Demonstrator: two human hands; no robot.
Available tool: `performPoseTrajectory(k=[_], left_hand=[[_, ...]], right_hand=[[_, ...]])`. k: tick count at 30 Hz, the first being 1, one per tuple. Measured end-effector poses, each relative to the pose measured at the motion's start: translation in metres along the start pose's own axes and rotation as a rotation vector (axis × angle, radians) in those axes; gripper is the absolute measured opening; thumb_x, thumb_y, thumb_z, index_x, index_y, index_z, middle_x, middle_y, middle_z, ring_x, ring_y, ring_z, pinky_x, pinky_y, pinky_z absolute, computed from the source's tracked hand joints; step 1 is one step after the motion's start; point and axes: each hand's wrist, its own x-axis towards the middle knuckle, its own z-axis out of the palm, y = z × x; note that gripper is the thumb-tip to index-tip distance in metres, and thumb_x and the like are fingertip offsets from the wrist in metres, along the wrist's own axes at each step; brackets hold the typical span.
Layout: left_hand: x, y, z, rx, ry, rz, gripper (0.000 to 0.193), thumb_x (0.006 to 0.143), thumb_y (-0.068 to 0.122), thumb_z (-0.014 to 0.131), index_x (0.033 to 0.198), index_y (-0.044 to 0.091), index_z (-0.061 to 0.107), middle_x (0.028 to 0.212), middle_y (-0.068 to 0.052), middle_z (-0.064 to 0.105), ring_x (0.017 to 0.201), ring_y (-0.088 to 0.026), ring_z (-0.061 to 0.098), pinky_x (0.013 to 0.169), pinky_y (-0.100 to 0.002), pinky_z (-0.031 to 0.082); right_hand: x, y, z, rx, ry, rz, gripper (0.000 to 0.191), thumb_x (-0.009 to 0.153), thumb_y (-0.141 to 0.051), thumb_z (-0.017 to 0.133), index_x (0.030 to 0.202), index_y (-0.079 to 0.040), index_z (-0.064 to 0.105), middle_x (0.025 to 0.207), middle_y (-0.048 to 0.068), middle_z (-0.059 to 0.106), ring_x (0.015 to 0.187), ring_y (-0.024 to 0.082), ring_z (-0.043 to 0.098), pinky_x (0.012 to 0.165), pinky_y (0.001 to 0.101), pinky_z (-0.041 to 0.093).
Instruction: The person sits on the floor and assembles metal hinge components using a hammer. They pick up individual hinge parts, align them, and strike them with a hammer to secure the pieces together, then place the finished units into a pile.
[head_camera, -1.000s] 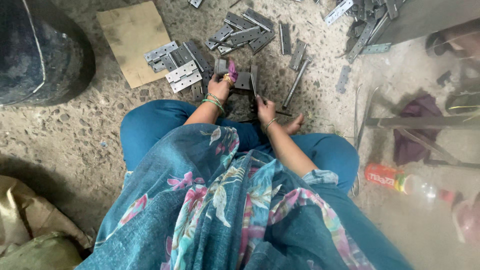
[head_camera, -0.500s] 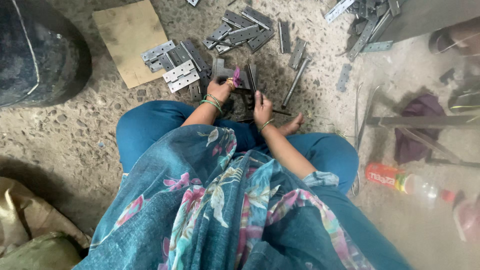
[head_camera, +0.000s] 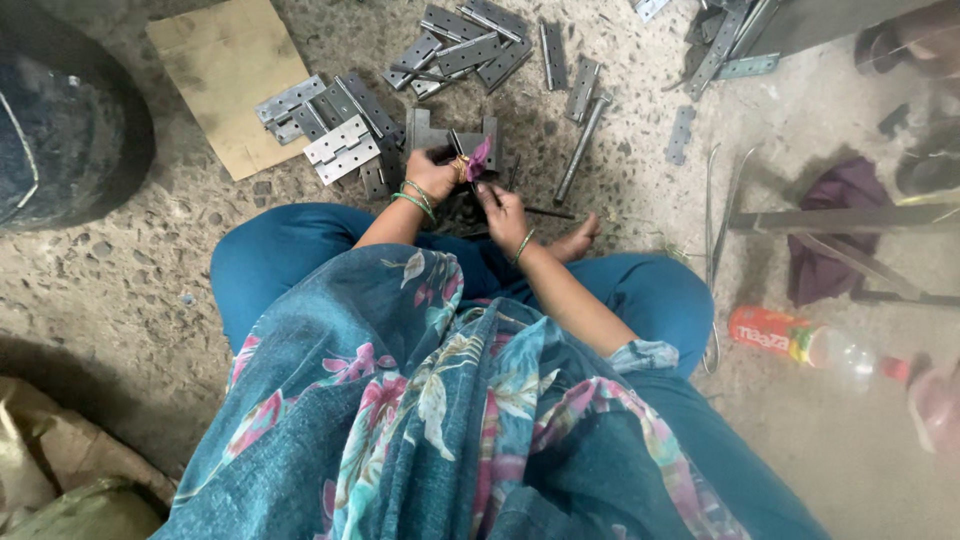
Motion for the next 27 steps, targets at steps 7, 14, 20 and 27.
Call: performPoseTrajectory(k=[7,14,20,27], left_hand=[[0.003,0.003,-0.002,0.1,0.048,0.065,0.048,0.07,0.019,0.086,0.11,-0.005,0.076,0.105,-0.012,0.08,0.093,-0.018,0.076,0.085,-0.031,0.058],[0.017,-0.004,0.001,0.103,0.191,-0.029,0.048,0.076,0.021,0.086,0.117,-0.001,0.072,0.107,-0.013,0.079,0.095,-0.018,0.075,0.085,-0.031,0.058],[0.023,0.009,-0.009,0.5,0.194,0.092,0.041,0.081,0.023,0.079,0.12,0.011,0.075,0.108,-0.016,0.077,0.1,-0.03,0.075,0.088,-0.039,0.058],[0.037,0.018,-0.006,0.893,0.112,0.442,0.043,0.079,0.018,0.073,0.122,0.02,0.073,0.109,-0.013,0.075,0.102,-0.034,0.068,0.091,-0.048,0.049]], right_hand=[[0.01,0.005,-0.007,0.111,-0.09,0.045,0.039,0.11,-0.032,0.058,0.111,0.004,0.072,0.09,0.011,0.071,0.084,0.009,0.058,0.078,0.0305,0.052],[0.053,0.004,-0.092,-0.7,0.449,0.198,0.038,0.091,-0.029,0.079,0.114,0.0,0.072,0.103,0.025,0.073,0.099,0.041,0.07,0.087,0.0455,0.055],[0.061,0.025,-0.103,-0.897,0.4,0.618,0.038,0.077,-0.02,0.081,0.107,-0.001,0.068,0.112,0.03,0.066,0.106,0.046,0.065,0.091,0.0492,0.054],[0.08,0.029,-0.105,-0.744,0.45,0.682,0.036,0.084,-0.024,0.073,0.111,0.0,0.066,0.102,0.022,0.066,0.094,0.038,0.064,0.081,0.0456,0.052]])
